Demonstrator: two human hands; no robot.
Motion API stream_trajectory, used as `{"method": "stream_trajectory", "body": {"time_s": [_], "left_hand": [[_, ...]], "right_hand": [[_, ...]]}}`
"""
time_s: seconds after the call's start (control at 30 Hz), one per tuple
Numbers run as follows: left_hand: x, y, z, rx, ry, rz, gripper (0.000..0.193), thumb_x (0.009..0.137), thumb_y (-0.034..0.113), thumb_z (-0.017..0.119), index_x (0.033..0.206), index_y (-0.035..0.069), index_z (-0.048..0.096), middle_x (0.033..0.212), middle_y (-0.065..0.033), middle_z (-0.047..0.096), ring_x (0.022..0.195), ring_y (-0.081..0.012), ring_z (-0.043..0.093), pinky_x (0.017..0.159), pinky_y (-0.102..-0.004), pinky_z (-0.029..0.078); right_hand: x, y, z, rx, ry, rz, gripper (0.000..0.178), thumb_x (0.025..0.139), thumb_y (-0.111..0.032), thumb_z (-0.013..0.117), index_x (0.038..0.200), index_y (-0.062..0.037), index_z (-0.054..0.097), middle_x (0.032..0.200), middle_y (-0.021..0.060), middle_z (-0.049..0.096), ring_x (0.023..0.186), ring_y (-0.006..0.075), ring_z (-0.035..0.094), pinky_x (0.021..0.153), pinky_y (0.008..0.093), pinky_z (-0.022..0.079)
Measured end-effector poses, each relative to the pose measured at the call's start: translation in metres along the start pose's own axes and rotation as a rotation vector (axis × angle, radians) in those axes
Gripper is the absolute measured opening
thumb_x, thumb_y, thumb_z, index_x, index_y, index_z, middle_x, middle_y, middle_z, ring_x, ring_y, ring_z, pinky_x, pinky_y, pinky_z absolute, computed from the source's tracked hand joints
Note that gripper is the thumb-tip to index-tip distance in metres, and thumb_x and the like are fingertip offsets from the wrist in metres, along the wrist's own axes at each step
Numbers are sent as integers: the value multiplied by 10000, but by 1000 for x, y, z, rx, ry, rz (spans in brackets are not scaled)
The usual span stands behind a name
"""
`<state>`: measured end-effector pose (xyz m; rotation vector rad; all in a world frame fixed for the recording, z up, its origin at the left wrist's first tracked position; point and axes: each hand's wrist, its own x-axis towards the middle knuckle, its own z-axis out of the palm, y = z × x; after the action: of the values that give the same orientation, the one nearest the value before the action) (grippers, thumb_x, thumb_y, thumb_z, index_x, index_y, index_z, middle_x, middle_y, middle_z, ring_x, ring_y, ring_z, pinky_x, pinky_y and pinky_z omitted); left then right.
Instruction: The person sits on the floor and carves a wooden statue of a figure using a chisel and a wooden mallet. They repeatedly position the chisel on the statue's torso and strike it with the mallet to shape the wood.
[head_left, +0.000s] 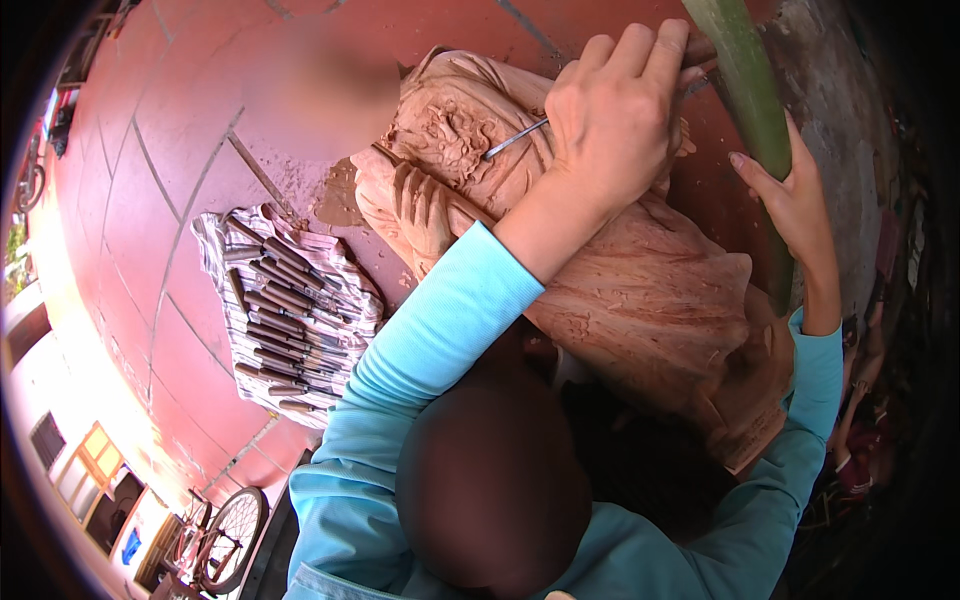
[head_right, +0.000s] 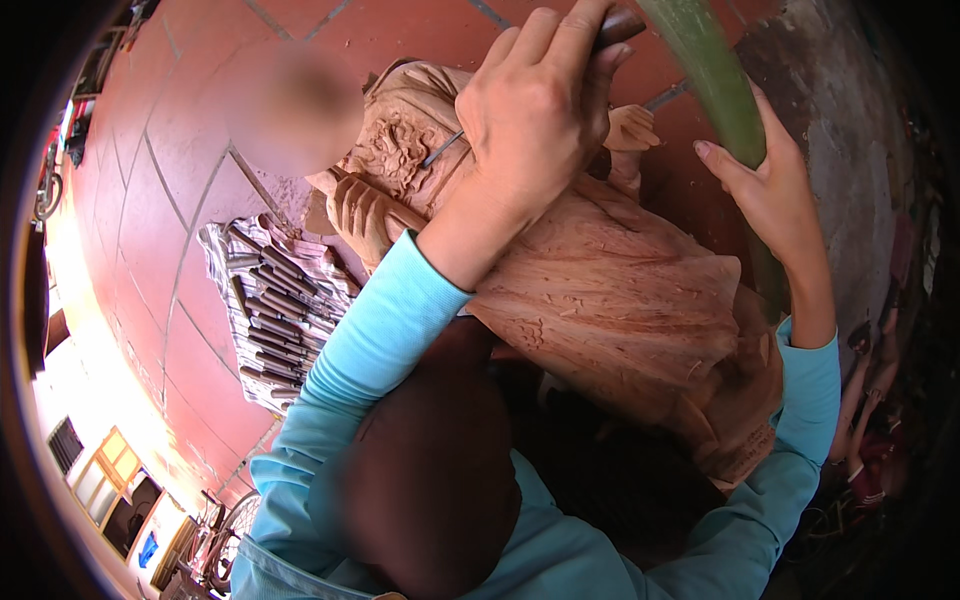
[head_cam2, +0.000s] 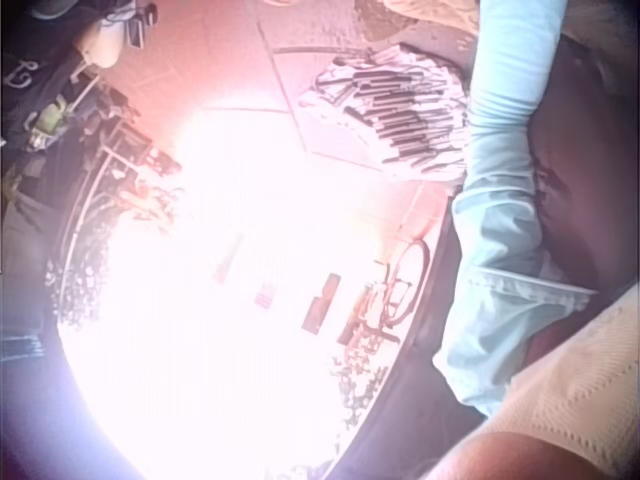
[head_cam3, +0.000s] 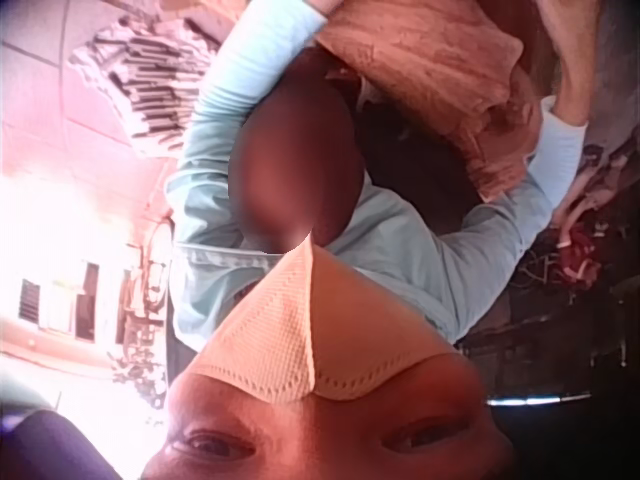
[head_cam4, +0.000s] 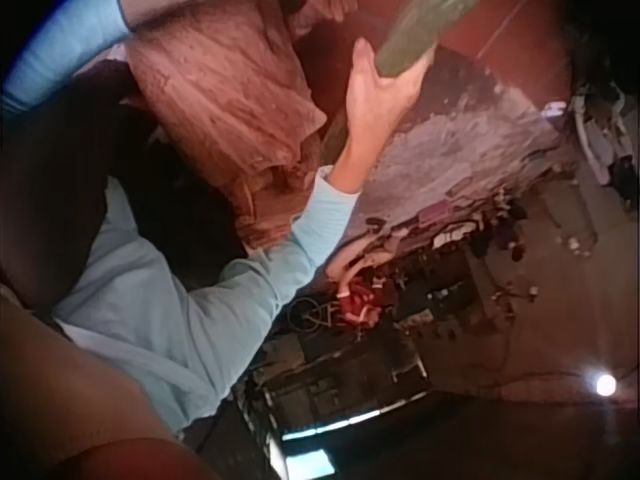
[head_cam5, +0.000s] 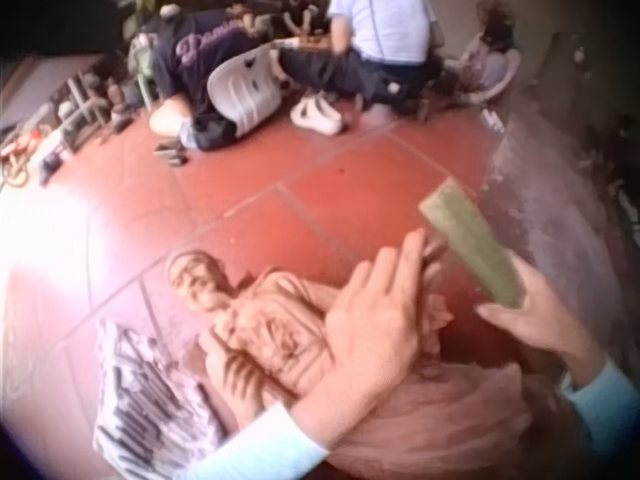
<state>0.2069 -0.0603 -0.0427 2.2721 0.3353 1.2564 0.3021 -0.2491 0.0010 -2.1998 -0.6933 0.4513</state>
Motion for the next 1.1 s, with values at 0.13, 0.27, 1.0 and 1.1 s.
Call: {"method": "stream_trajectory", "body": {"time_s": [0.13,0.27,1.0,1.1], "left_hand": [[1,1,0,-35,-24,103,318,801,234,687,1061,66,619,787,-32,531,701,-219,558,568,-341,479],[4,6,7,-11,-27,189,314,792,232,692,1051,70,619,781,-29,532,699,-202,564,557,-330,477],[12,-2,2,-89,81,-56,299,872,231,655,1114,62,604,834,-68,577,718,-234,605,590,-337,501],[23,-2,-13,-152,5,-74,298,944,186,603,1215,65,583,910,-109,624,776,-269,635,654,-340,521]], "right_hand": [[-5,-22,5,70,23,210,660,871,-80,711,1458,-75,410,1060,-12,590,793,51,543,597,224,449],[-4,-23,6,79,27,184,655,869,-111,722,1449,-75,418,1030,-17,585,802,60,551,604,219,447],[-10,-30,3,63,39,198,593,877,-120,716,1407,-51,459,925,-15,555,808,72,575,606,225,469],[-10,-27,3,67,41,192,583,877,-116,715,1400,-49,465,912,-17,554,786,68,563,599,225,468]]}}
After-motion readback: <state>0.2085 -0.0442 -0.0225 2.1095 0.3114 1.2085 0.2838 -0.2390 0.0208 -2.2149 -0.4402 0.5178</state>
